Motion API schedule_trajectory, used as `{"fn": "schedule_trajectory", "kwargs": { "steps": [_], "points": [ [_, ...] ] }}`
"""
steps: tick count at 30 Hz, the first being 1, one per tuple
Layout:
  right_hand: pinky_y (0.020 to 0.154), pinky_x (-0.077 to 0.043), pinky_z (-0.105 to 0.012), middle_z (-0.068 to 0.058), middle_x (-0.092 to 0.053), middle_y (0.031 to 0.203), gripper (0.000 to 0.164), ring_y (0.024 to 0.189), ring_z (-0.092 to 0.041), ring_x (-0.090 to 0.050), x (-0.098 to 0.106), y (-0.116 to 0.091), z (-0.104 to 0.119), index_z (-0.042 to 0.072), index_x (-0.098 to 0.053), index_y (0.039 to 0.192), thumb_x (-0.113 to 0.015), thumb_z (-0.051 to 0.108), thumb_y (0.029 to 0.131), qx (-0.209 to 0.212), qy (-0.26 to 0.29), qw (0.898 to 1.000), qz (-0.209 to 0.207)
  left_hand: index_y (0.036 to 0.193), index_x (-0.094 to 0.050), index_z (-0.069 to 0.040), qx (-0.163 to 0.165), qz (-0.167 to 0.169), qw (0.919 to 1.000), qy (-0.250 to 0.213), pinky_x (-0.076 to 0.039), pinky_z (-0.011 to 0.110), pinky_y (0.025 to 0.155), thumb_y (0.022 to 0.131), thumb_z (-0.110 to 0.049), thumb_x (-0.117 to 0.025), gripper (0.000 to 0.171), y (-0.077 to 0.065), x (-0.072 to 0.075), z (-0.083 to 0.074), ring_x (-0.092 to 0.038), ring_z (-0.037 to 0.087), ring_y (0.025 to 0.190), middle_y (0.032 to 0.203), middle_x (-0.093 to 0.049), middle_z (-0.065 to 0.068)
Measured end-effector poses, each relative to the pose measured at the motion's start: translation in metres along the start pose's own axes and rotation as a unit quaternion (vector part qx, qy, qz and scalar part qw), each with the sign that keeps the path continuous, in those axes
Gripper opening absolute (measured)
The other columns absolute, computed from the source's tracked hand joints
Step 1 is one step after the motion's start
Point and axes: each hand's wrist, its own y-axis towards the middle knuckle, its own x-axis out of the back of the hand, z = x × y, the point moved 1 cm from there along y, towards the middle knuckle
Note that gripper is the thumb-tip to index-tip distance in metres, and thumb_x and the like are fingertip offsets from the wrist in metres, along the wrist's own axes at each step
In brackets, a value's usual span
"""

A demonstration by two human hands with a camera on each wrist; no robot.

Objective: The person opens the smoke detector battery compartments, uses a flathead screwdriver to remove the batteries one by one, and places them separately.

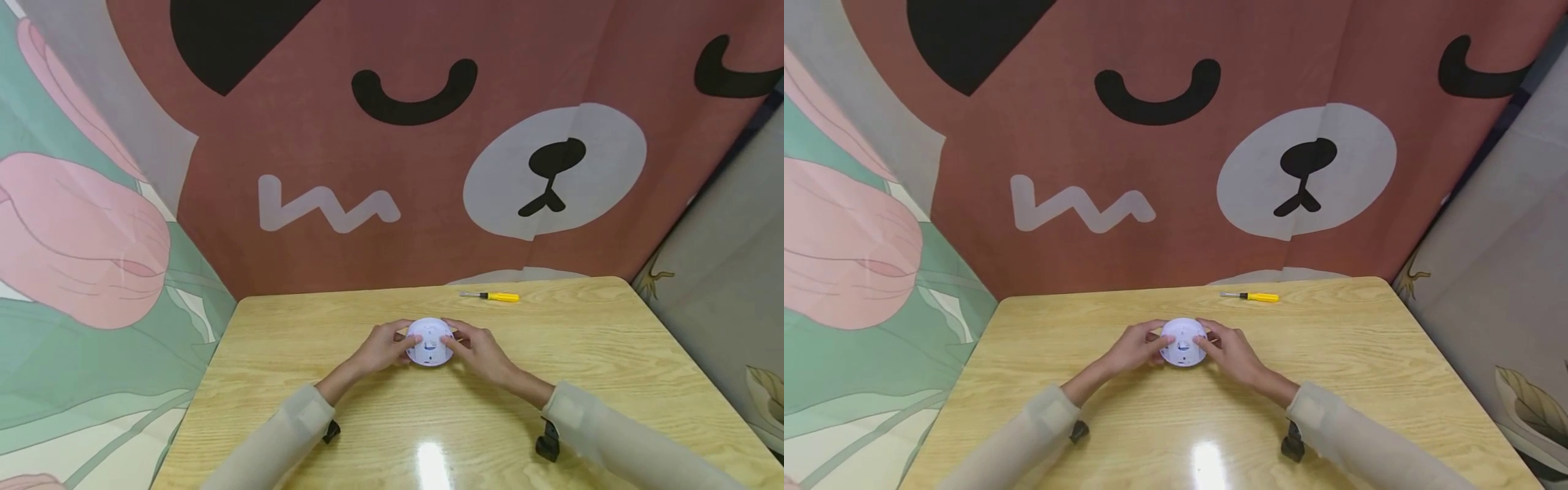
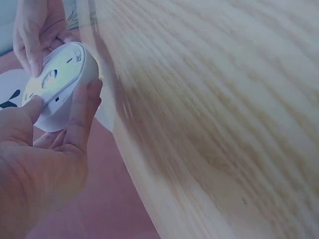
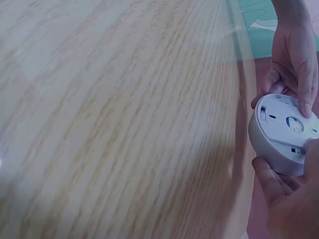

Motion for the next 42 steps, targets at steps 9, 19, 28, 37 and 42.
{"fn": "schedule_trajectory", "kwargs": {
  "steps": [9,19,28,37,42],
  "points": [
    [0.077,-0.063,-0.029,-0.017,-0.078,0.115,0.045,0.095,-0.024,-0.078,-0.002,0.002,-0.006,-0.001,-0.062,0.145,-0.067,0.022,0.106,-0.036,-0.014,0.999,-0.002,0.142,-0.065,-0.009,0.031,0.003,0.9991,0.029,-0.065,0.04,0.061,0.108,-0.027,-0.065,0.038,0.007,-0.002,0.005,-0.078,0.029,0.078,0.097,-0.079,0.01],
    [0.065,-0.058,-0.025,-0.014,-0.079,0.111,0.046,0.089,-0.016,-0.075,-0.007,0.006,-0.008,0.0,-0.062,0.145,-0.066,0.025,0.107,-0.068,-0.014,0.998,-0.003,0.14,-0.067,-0.007,0.012,-0.01,0.9956,0.092,-0.062,0.031,0.063,0.108,-0.028,-0.065,0.039,0.012,-0.001,0.006,-0.071,0.012,0.077,0.1,-0.077,0.008],
    [0.068,-0.058,-0.023,-0.016,-0.079,0.107,0.047,0.091,-0.019,-0.076,-0.012,0.01,-0.009,-0.006,-0.062,0.143,-0.072,0.015,0.102,-0.065,-0.034,0.997,-0.011,0.146,-0.06,0.002,-0.033,-0.051,0.9866,0.152,-0.061,0.024,0.072,0.103,-0.018,-0.072,0.048,0.014,-0.004,0.009,-0.075,0.027,0.1,0.115,-0.076,0.019],
    [0.078,-0.062,-0.028,-0.018,-0.076,0.121,0.048,0.099,-0.023,-0.076,-0.015,0.012,-0.012,-0.005,-0.061,0.144,-0.073,0.014,0.102,-0.071,-0.051,0.996,-0.019,0.147,-0.059,0.003,-0.013,-0.063,0.9927,0.102,-0.062,0.023,0.064,0.1,-0.009,-0.074,0.05,0.018,-0.009,0.012,-0.076,0.034,0.107,0.132,-0.069,0.025],
    [0.067,-0.061,-0.023,-0.02,-0.075,0.121,0.048,0.098,-0.023,-0.075,-0.015,0.015,-0.011,-0.005,-0.06,0.145,-0.072,0.012,0.102,-0.086,-0.037,0.995,-0.019,0.147,-0.059,0.0,-0.012,-0.073,0.9919,0.103,-0.062,0.023,0.063,0.1,-0.01,-0.075,0.05,0.02,-0.01,0.012,-0.076,0.031,0.107,0.126,-0.073,0.024]
  ]
}}
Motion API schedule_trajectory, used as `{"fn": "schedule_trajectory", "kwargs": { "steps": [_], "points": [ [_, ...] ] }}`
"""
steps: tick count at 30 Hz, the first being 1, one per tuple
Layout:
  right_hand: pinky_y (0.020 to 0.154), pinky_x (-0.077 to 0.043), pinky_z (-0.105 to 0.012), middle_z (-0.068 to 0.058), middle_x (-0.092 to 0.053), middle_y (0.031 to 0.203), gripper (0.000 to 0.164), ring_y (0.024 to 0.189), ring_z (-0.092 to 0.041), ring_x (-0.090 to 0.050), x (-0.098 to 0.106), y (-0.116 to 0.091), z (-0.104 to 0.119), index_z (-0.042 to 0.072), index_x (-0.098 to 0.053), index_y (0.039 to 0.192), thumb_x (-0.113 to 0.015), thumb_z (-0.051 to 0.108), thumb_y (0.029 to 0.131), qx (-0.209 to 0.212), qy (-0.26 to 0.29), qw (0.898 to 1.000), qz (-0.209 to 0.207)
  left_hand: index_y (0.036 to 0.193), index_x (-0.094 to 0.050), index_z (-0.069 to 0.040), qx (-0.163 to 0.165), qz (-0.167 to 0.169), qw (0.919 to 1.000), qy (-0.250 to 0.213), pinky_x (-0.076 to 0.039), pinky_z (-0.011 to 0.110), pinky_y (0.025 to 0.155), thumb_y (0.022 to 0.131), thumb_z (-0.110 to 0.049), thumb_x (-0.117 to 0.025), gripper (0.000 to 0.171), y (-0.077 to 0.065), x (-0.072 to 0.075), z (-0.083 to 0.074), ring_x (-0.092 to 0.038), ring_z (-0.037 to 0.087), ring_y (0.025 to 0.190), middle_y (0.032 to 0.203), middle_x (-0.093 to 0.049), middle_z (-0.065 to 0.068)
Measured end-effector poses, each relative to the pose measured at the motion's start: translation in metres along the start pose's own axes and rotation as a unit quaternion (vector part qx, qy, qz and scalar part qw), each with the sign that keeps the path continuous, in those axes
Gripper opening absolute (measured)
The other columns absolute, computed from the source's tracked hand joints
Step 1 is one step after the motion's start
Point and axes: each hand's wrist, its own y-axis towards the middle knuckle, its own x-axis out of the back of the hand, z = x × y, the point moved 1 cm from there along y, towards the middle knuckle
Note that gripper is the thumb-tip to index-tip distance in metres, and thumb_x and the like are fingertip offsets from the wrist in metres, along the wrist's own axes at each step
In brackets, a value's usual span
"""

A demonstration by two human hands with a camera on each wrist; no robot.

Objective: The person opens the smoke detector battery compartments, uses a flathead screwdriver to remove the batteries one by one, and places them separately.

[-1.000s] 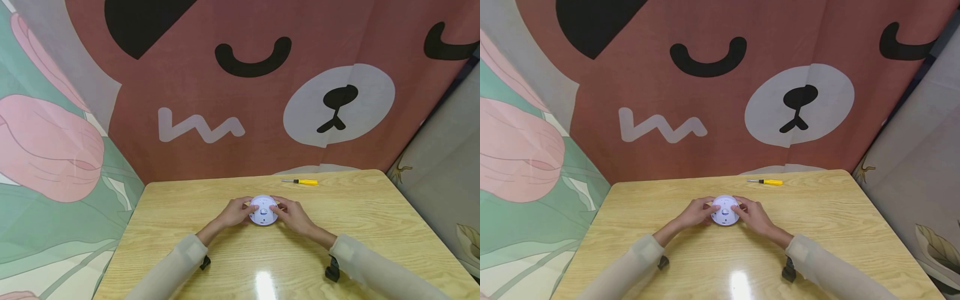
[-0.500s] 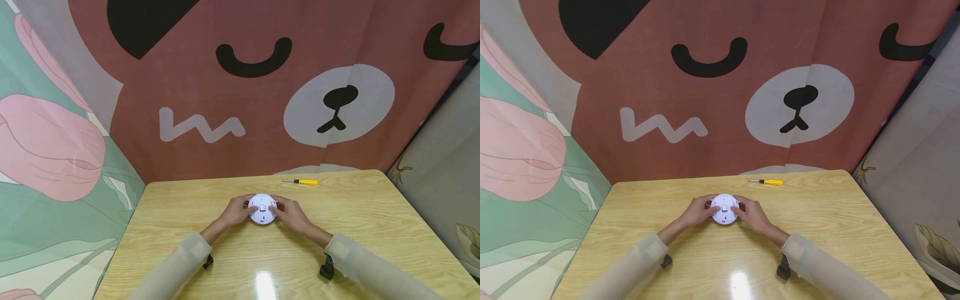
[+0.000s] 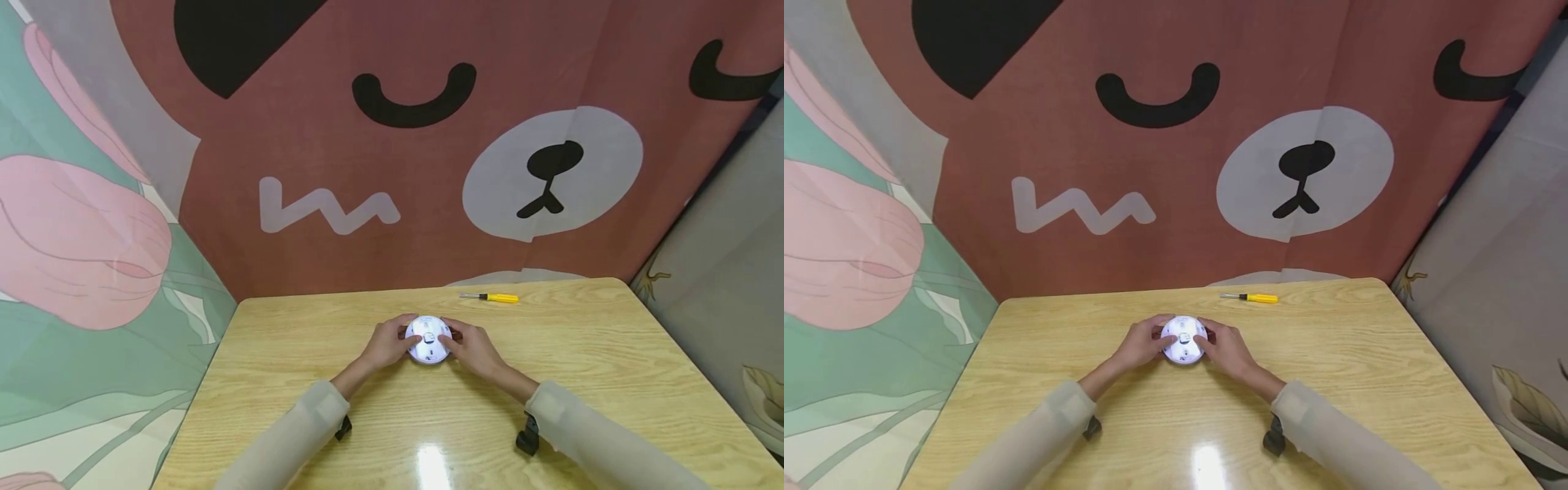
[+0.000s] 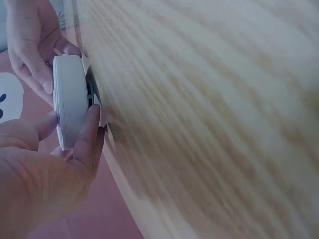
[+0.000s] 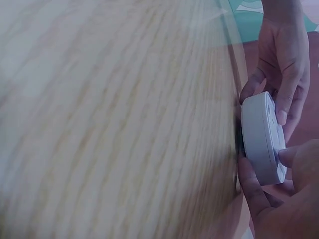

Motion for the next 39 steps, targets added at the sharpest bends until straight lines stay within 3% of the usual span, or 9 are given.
{"fn": "schedule_trajectory", "kwargs": {
  "steps": [7,11,19,32,39],
  "points": [
    [0.06,-0.059,-0.022,-0.023,-0.074,0.123,0.047,0.097,-0.023,-0.074,0.001,0.002,0.003,-0.007,-0.059,0.144,-0.07,0.011,0.103,-0.014,0.01,1.0,0.01,0.141,-0.064,0.001,0.008,-0.005,0.9999,0.007,-0.061,0.023,0.065,0.101,-0.013,-0.073,0.043,0.004,-0.001,0.003,-0.074,0.031,0.108,0.13,-0.072,0.02],
    [0.059,-0.058,-0.023,-0.021,-0.075,0.119,0.048,0.093,-0.021,-0.073,0.001,0.003,0.004,-0.007,-0.06,0.144,-0.071,0.013,0.102,-0.019,0.003,1.0,0.01,0.14,-0.066,0.0,0.024,-0.004,0.9996,-0.015,-0.062,0.025,0.064,0.101,-0.012,-0.074,0.042,0.004,-0.001,0.004,-0.074,0.031,0.108,0.13,-0.072,0.019],
    [0.072,-0.054,-0.022,-0.016,-0.077,0.119,0.063,0.092,-0.013,-0.069,0.001,0.003,0.0,-0.005,-0.062,0.143,-0.083,0.029,0.094,-0.008,-0.013,1.0,0.011,0.137,-0.068,-0.001,0.049,-0.004,0.997,-0.061,-0.064,0.03,0.065,0.104,-0.014,-0.07,0.036,0.004,0.0,-0.002,-0.073,0.03,0.109,0.127,-0.072,0.019],
    [0.07,-0.048,-0.019,-0.021,-0.071,0.133,0.062,0.09,-0.013,-0.063,0.001,0.002,0.001,-0.004,-0.062,0.143,-0.085,0.025,0.093,-0.023,0.015,1.0,0.007,0.125,-0.076,-0.001,0.059,-0.024,0.9927,-0.103,-0.064,0.035,0.059,0.1,-0.012,-0.075,0.027,0.011,0.0,0.0,-0.075,0.018,0.077,0.114,-0.076,0.021],
    [0.084,-0.056,-0.025,-0.021,-0.068,0.136,0.061,0.107,-0.018,-0.068,0.001,0.002,-0.002,-0.002,-0.064,0.141,-0.086,0.025,0.091,-0.023,0.025,0.999,0.0,0.122,-0.078,0.0,0.053,-0.029,0.9912,-0.118,-0.063,0.033,0.056,0.097,-0.007,-0.078,0.026,0.011,0.0,0.002,-0.075,0.017,0.073,0.11,-0.077,0.022]
  ]
}}
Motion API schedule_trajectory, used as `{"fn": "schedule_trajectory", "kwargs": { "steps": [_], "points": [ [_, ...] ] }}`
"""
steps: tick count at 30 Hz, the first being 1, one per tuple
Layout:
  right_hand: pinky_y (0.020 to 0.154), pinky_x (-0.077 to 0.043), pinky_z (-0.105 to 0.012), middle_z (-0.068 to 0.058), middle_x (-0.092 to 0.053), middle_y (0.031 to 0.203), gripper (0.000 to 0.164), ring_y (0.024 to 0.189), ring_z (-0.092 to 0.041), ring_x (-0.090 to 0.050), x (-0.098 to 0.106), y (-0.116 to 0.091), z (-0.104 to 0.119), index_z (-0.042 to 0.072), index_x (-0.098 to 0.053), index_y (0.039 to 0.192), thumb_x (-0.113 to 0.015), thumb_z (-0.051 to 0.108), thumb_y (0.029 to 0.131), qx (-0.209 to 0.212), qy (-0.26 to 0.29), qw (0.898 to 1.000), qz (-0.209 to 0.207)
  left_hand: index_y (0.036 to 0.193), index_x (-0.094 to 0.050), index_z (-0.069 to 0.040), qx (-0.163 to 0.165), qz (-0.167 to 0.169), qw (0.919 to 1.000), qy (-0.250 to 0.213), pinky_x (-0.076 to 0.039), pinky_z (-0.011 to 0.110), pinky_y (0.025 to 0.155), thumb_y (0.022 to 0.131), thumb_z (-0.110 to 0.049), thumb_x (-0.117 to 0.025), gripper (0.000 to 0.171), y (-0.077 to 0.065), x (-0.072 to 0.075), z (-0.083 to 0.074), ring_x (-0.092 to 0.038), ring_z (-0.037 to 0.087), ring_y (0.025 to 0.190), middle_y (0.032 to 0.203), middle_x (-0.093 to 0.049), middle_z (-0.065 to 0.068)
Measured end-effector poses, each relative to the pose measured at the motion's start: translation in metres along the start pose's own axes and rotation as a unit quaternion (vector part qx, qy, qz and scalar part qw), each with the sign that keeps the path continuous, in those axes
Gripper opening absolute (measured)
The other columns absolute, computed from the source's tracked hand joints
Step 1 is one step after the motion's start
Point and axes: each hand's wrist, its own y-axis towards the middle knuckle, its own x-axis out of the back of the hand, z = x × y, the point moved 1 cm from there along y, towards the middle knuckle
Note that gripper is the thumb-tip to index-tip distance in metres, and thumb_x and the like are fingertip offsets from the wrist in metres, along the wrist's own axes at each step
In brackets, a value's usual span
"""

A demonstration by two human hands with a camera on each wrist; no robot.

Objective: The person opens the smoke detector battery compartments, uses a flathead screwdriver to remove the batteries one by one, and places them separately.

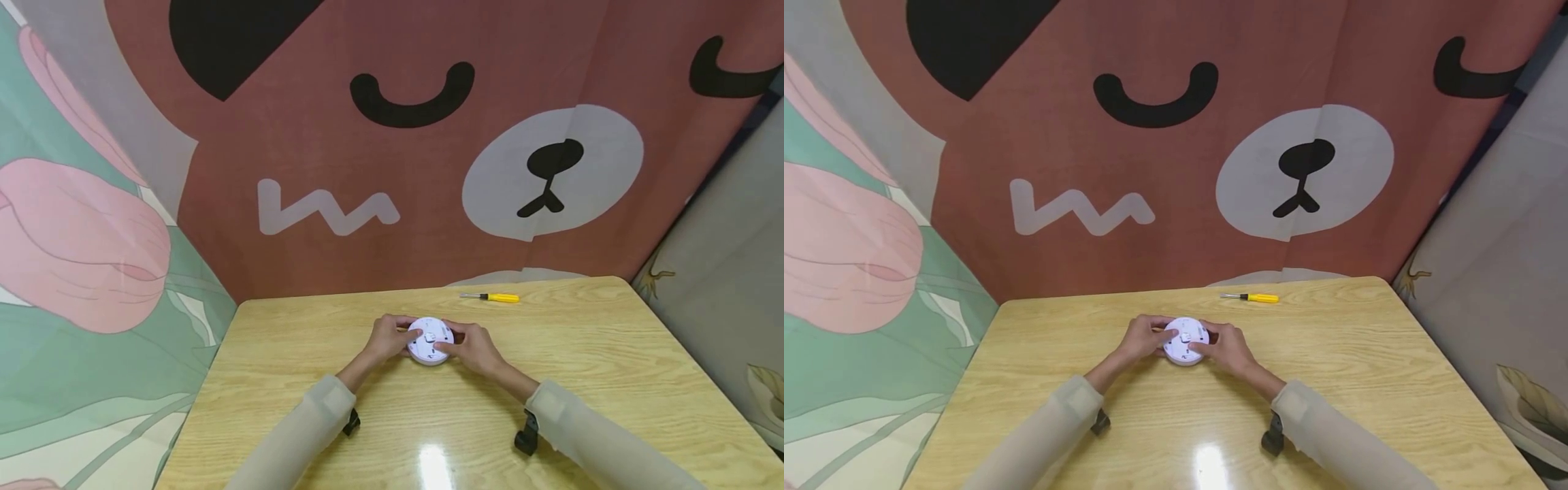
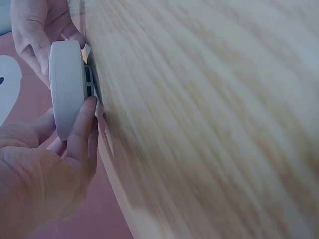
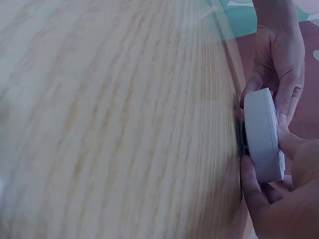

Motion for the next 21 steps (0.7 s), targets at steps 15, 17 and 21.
{"fn": "schedule_trajectory", "kwargs": {
  "steps": [15,17,21],
  "points": [
    [0.059,-0.06,-0.029,-0.024,-0.071,0.131,0.051,0.074,-0.019,-0.068,0.0032,0.0033,-0.0012,-0.001,-0.066,0.14,-0.083,0.012,0.094,-0.043,0.074,0.996,0.025,0.124,-0.078,-0.002,0.046,0.0,0.9988,-0.018,-0.064,0.034,0.06,0.095,-0.003,-0.079,0.029,-0.0031,0.0004,-0.002,-0.075,0.018,0.073,0.11,-0.077,0.019],
    [0.062,-0.063,-0.034,-0.025,-0.071,0.13,0.05,0.073,-0.022,-0.07,0.0031,0.0031,-0.0005,-0.001,-0.066,0.14,-0.082,0.01,0.094,-0.048,0.089,0.994,0.028,0.125,-0.077,-0.003,0.046,-0.001,0.9988,-0.018,-0.064,0.034,0.06,0.095,-0.003,-0.079,0.03,-0.0031,0.0005,-0.0015,-0.076,0.018,0.075,0.111,-0.077,0.019],
    [0.062,-0.063,-0.036,-0.024,-0.073,0.127,0.049,0.072,-0.024,-0.071,0.0032,0.0035,0.0009,-0.001,-0.067,0.139,-0.082,0.01,0.094,-0.052,0.095,0.994,0.025,0.126,-0.076,-0.003,0.041,0.002,0.999,-0.017,-0.064,0.033,0.06,0.096,-0.005,-0.078,0.03,-0.0035,0.0012,-0.0005,-0.077,0.02,0.082,0.115,-0.077,0.018]
  ]
}}
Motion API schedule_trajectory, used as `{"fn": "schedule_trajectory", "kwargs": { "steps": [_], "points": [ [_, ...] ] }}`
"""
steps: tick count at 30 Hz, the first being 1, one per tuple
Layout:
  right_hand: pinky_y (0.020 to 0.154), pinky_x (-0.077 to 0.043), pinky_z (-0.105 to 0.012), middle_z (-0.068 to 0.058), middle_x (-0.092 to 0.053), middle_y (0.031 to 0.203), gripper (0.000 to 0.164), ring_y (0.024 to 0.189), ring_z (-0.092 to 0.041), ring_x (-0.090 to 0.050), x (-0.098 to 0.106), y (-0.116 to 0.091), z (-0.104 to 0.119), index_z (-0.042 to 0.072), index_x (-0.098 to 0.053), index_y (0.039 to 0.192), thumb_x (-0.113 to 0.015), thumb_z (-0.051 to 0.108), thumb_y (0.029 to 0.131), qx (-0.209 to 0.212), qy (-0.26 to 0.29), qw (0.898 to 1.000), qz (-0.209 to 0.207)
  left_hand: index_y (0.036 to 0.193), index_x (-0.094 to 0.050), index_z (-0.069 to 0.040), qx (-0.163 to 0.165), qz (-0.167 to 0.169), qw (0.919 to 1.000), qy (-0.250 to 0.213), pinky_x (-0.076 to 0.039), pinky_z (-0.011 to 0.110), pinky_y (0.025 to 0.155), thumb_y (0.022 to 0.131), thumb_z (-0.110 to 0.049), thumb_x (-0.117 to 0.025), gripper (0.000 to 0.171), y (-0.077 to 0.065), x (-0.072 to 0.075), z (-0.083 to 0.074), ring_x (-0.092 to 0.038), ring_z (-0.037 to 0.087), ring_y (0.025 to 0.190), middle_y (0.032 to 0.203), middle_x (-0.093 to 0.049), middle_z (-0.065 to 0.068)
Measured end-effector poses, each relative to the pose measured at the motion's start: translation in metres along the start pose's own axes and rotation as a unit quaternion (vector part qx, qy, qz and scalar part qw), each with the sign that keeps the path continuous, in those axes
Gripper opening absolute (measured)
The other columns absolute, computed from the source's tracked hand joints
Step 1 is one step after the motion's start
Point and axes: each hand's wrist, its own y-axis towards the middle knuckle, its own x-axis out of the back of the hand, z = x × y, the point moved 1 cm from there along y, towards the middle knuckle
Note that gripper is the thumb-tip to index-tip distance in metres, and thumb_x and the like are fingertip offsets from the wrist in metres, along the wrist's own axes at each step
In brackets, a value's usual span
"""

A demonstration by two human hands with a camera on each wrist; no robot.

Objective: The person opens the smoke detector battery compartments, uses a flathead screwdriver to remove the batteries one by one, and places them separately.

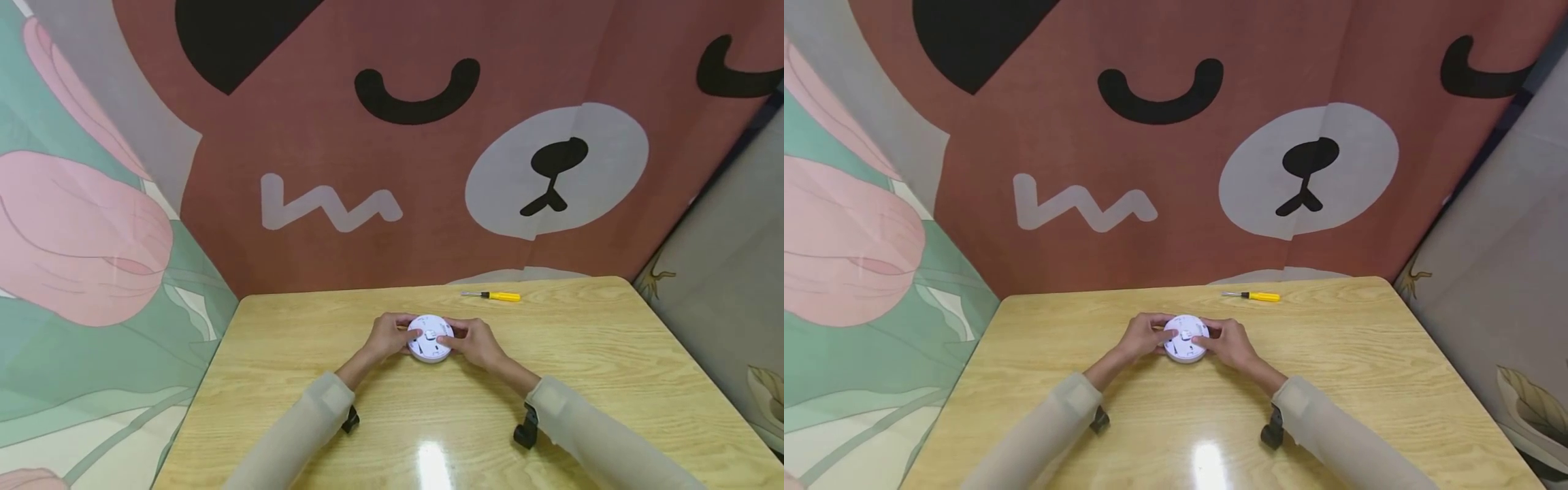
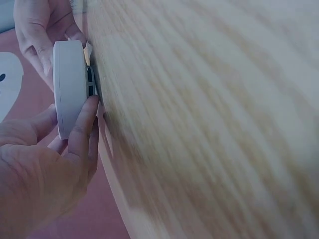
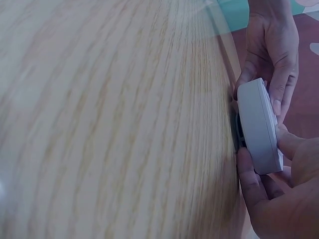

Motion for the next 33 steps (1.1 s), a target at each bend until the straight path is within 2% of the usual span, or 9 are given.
{"fn": "schedule_trajectory", "kwargs": {
  "steps": [10,14,23,27,33],
  "points": [
    [0.065,-0.064,-0.033,-0.021,-0.074,0.126,0.05,0.078,-0.012,-0.066,0.0,0.004,0.002,-0.001,-0.067,0.139,-0.084,0.013,0.093,-0.004,-0.016,1.0,0.003,0.129,-0.074,-0.003,-0.018,0.008,0.9998,0.008,-0.065,0.034,0.063,0.098,-0.007,-0.077,0.031,-0.001,0.003,0.002,-0.076,0.025,0.098,0.121,-0.076,0.018],
    [0.065,-0.063,-0.032,-0.018,-0.076,0.119,0.051,0.081,-0.013,-0.065,0.0,0.006,0.002,0.0,-0.068,0.139,-0.084,0.015,0.093,-0.007,-0.019,1.0,0.011,0.129,-0.074,-0.002,-0.03,0.013,0.9993,0.016,-0.065,0.034,0.064,0.099,-0.007,-0.075,0.031,-0.001,0.003,0.003,-0.075,0.026,0.103,0.123,-0.075,0.019],
    [0.07,-0.065,-0.035,-0.019,-0.075,0.121,0.048,0.093,-0.017,-0.069,0.002,0.006,0.003,-0.003,-0.066,0.14,-0.08,0.012,0.096,-0.01,-0.002,0.999,0.038,0.133,-0.072,-0.005,-0.015,0.047,0.9987,0.012,-0.065,0.033,0.072,0.102,-0.011,-0.073,0.032,-0.002,0.006,0.006,-0.072,0.018,0.093,0.118,-0.073,0.015],
    [0.072,-0.065,-0.036,-0.018,-0.075,0.119,0.048,0.093,-0.017,-0.07,0.002,0.006,0.003,-0.002,-0.067,0.14,-0.08,0.013,0.096,-0.012,-0.004,0.999,0.041,0.138,-0.068,-0.003,-0.029,0.072,0.9966,0.027,-0.065,0.033,0.077,0.097,-0.012,-0.08,0.044,-0.002,0.01,0.007,-0.072,0.02,0.1,0.123,-0.073,0.015],
    [0.071,-0.065,-0.036,-0.015,-0.075,0.114,0.048,0.092,-0.017,-0.068,0.003,0.006,0.004,-0.002,-0.067,0.139,-0.081,0.013,0.096,-0.014,-0.007,0.999,0.035,0.151,-0.055,0.001,-0.068,0.121,0.9881,0.066,-0.057,0.038,0.102,0.085,-0.008,-0.09,0.075,-0.004,0.016,0.006,-0.067,0.03,0.124,0.14,-0.066,0.017]
  ]
}}
